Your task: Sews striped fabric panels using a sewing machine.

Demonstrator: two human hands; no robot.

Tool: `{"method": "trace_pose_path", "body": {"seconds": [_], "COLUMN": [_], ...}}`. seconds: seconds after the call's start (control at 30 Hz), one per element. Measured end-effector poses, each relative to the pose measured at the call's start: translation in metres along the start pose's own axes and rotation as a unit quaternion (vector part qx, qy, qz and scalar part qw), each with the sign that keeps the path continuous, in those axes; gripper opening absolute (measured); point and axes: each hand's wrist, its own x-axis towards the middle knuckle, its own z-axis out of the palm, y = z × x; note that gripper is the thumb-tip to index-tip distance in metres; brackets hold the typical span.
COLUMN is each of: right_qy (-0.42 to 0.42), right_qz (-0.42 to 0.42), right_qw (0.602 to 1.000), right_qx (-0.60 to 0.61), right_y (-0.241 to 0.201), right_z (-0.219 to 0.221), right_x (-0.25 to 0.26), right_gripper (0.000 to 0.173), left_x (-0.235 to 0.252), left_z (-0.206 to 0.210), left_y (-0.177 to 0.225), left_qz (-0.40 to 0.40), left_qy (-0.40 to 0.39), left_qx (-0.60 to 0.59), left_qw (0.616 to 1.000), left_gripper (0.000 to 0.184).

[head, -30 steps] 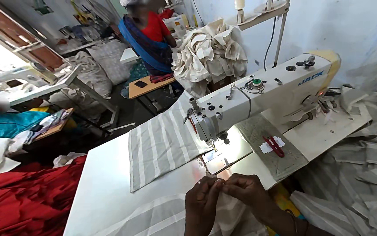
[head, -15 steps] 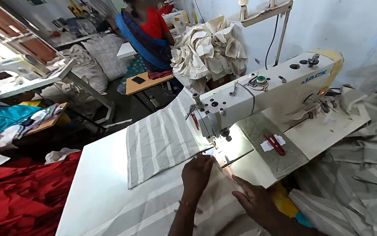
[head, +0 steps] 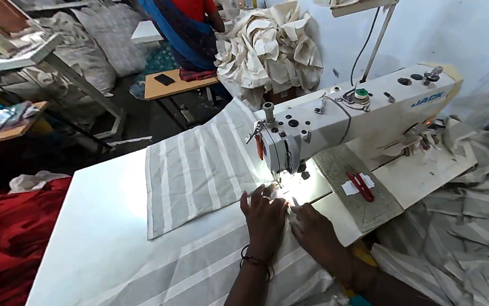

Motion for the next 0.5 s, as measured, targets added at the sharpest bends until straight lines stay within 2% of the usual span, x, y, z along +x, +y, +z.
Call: {"method": "trace_pose_path", "body": {"seconds": [0.07, 0.27, 0.3, 0.4, 0.43, 0.5], "right_qy": [0.064, 0.036, 0.015, -0.070, -0.091, -0.069], "right_qz": [-0.034, -0.104, -0.107, -0.091, -0.070, -0.047], "right_qw": [0.997, 0.993, 0.994, 0.993, 0.993, 0.996], "right_qx": [-0.033, -0.040, -0.032, 0.021, 0.036, 0.035], "right_y": [0.001, 0.011, 0.010, 0.016, 0.020, 0.028], "right_z": [0.013, -0.011, -0.019, -0.041, -0.047, -0.047], "right_x": [0.000, -0.078, -0.089, -0.091, -0.079, -0.042], "right_gripper": [0.018, 0.025, 0.025, 0.021, 0.020, 0.034], "left_x": [-0.003, 0.000, -0.003, -0.026, -0.034, -0.044], "left_z": [-0.001, -0.010, -0.012, -0.018, -0.019, -0.016], "left_y": [-0.005, -0.010, -0.006, 0.015, 0.024, 0.034], "left_qz": [-0.012, -0.041, -0.044, -0.046, -0.052, -0.056], "left_qy": [-0.016, -0.072, -0.081, -0.106, -0.121, -0.130], "left_qx": [0.003, -0.014, 0.001, 0.073, 0.088, 0.093], "left_qw": [1.000, 0.996, 0.996, 0.991, 0.987, 0.986], "left_gripper": [0.026, 0.026, 0.035, 0.091, 0.103, 0.106]}}
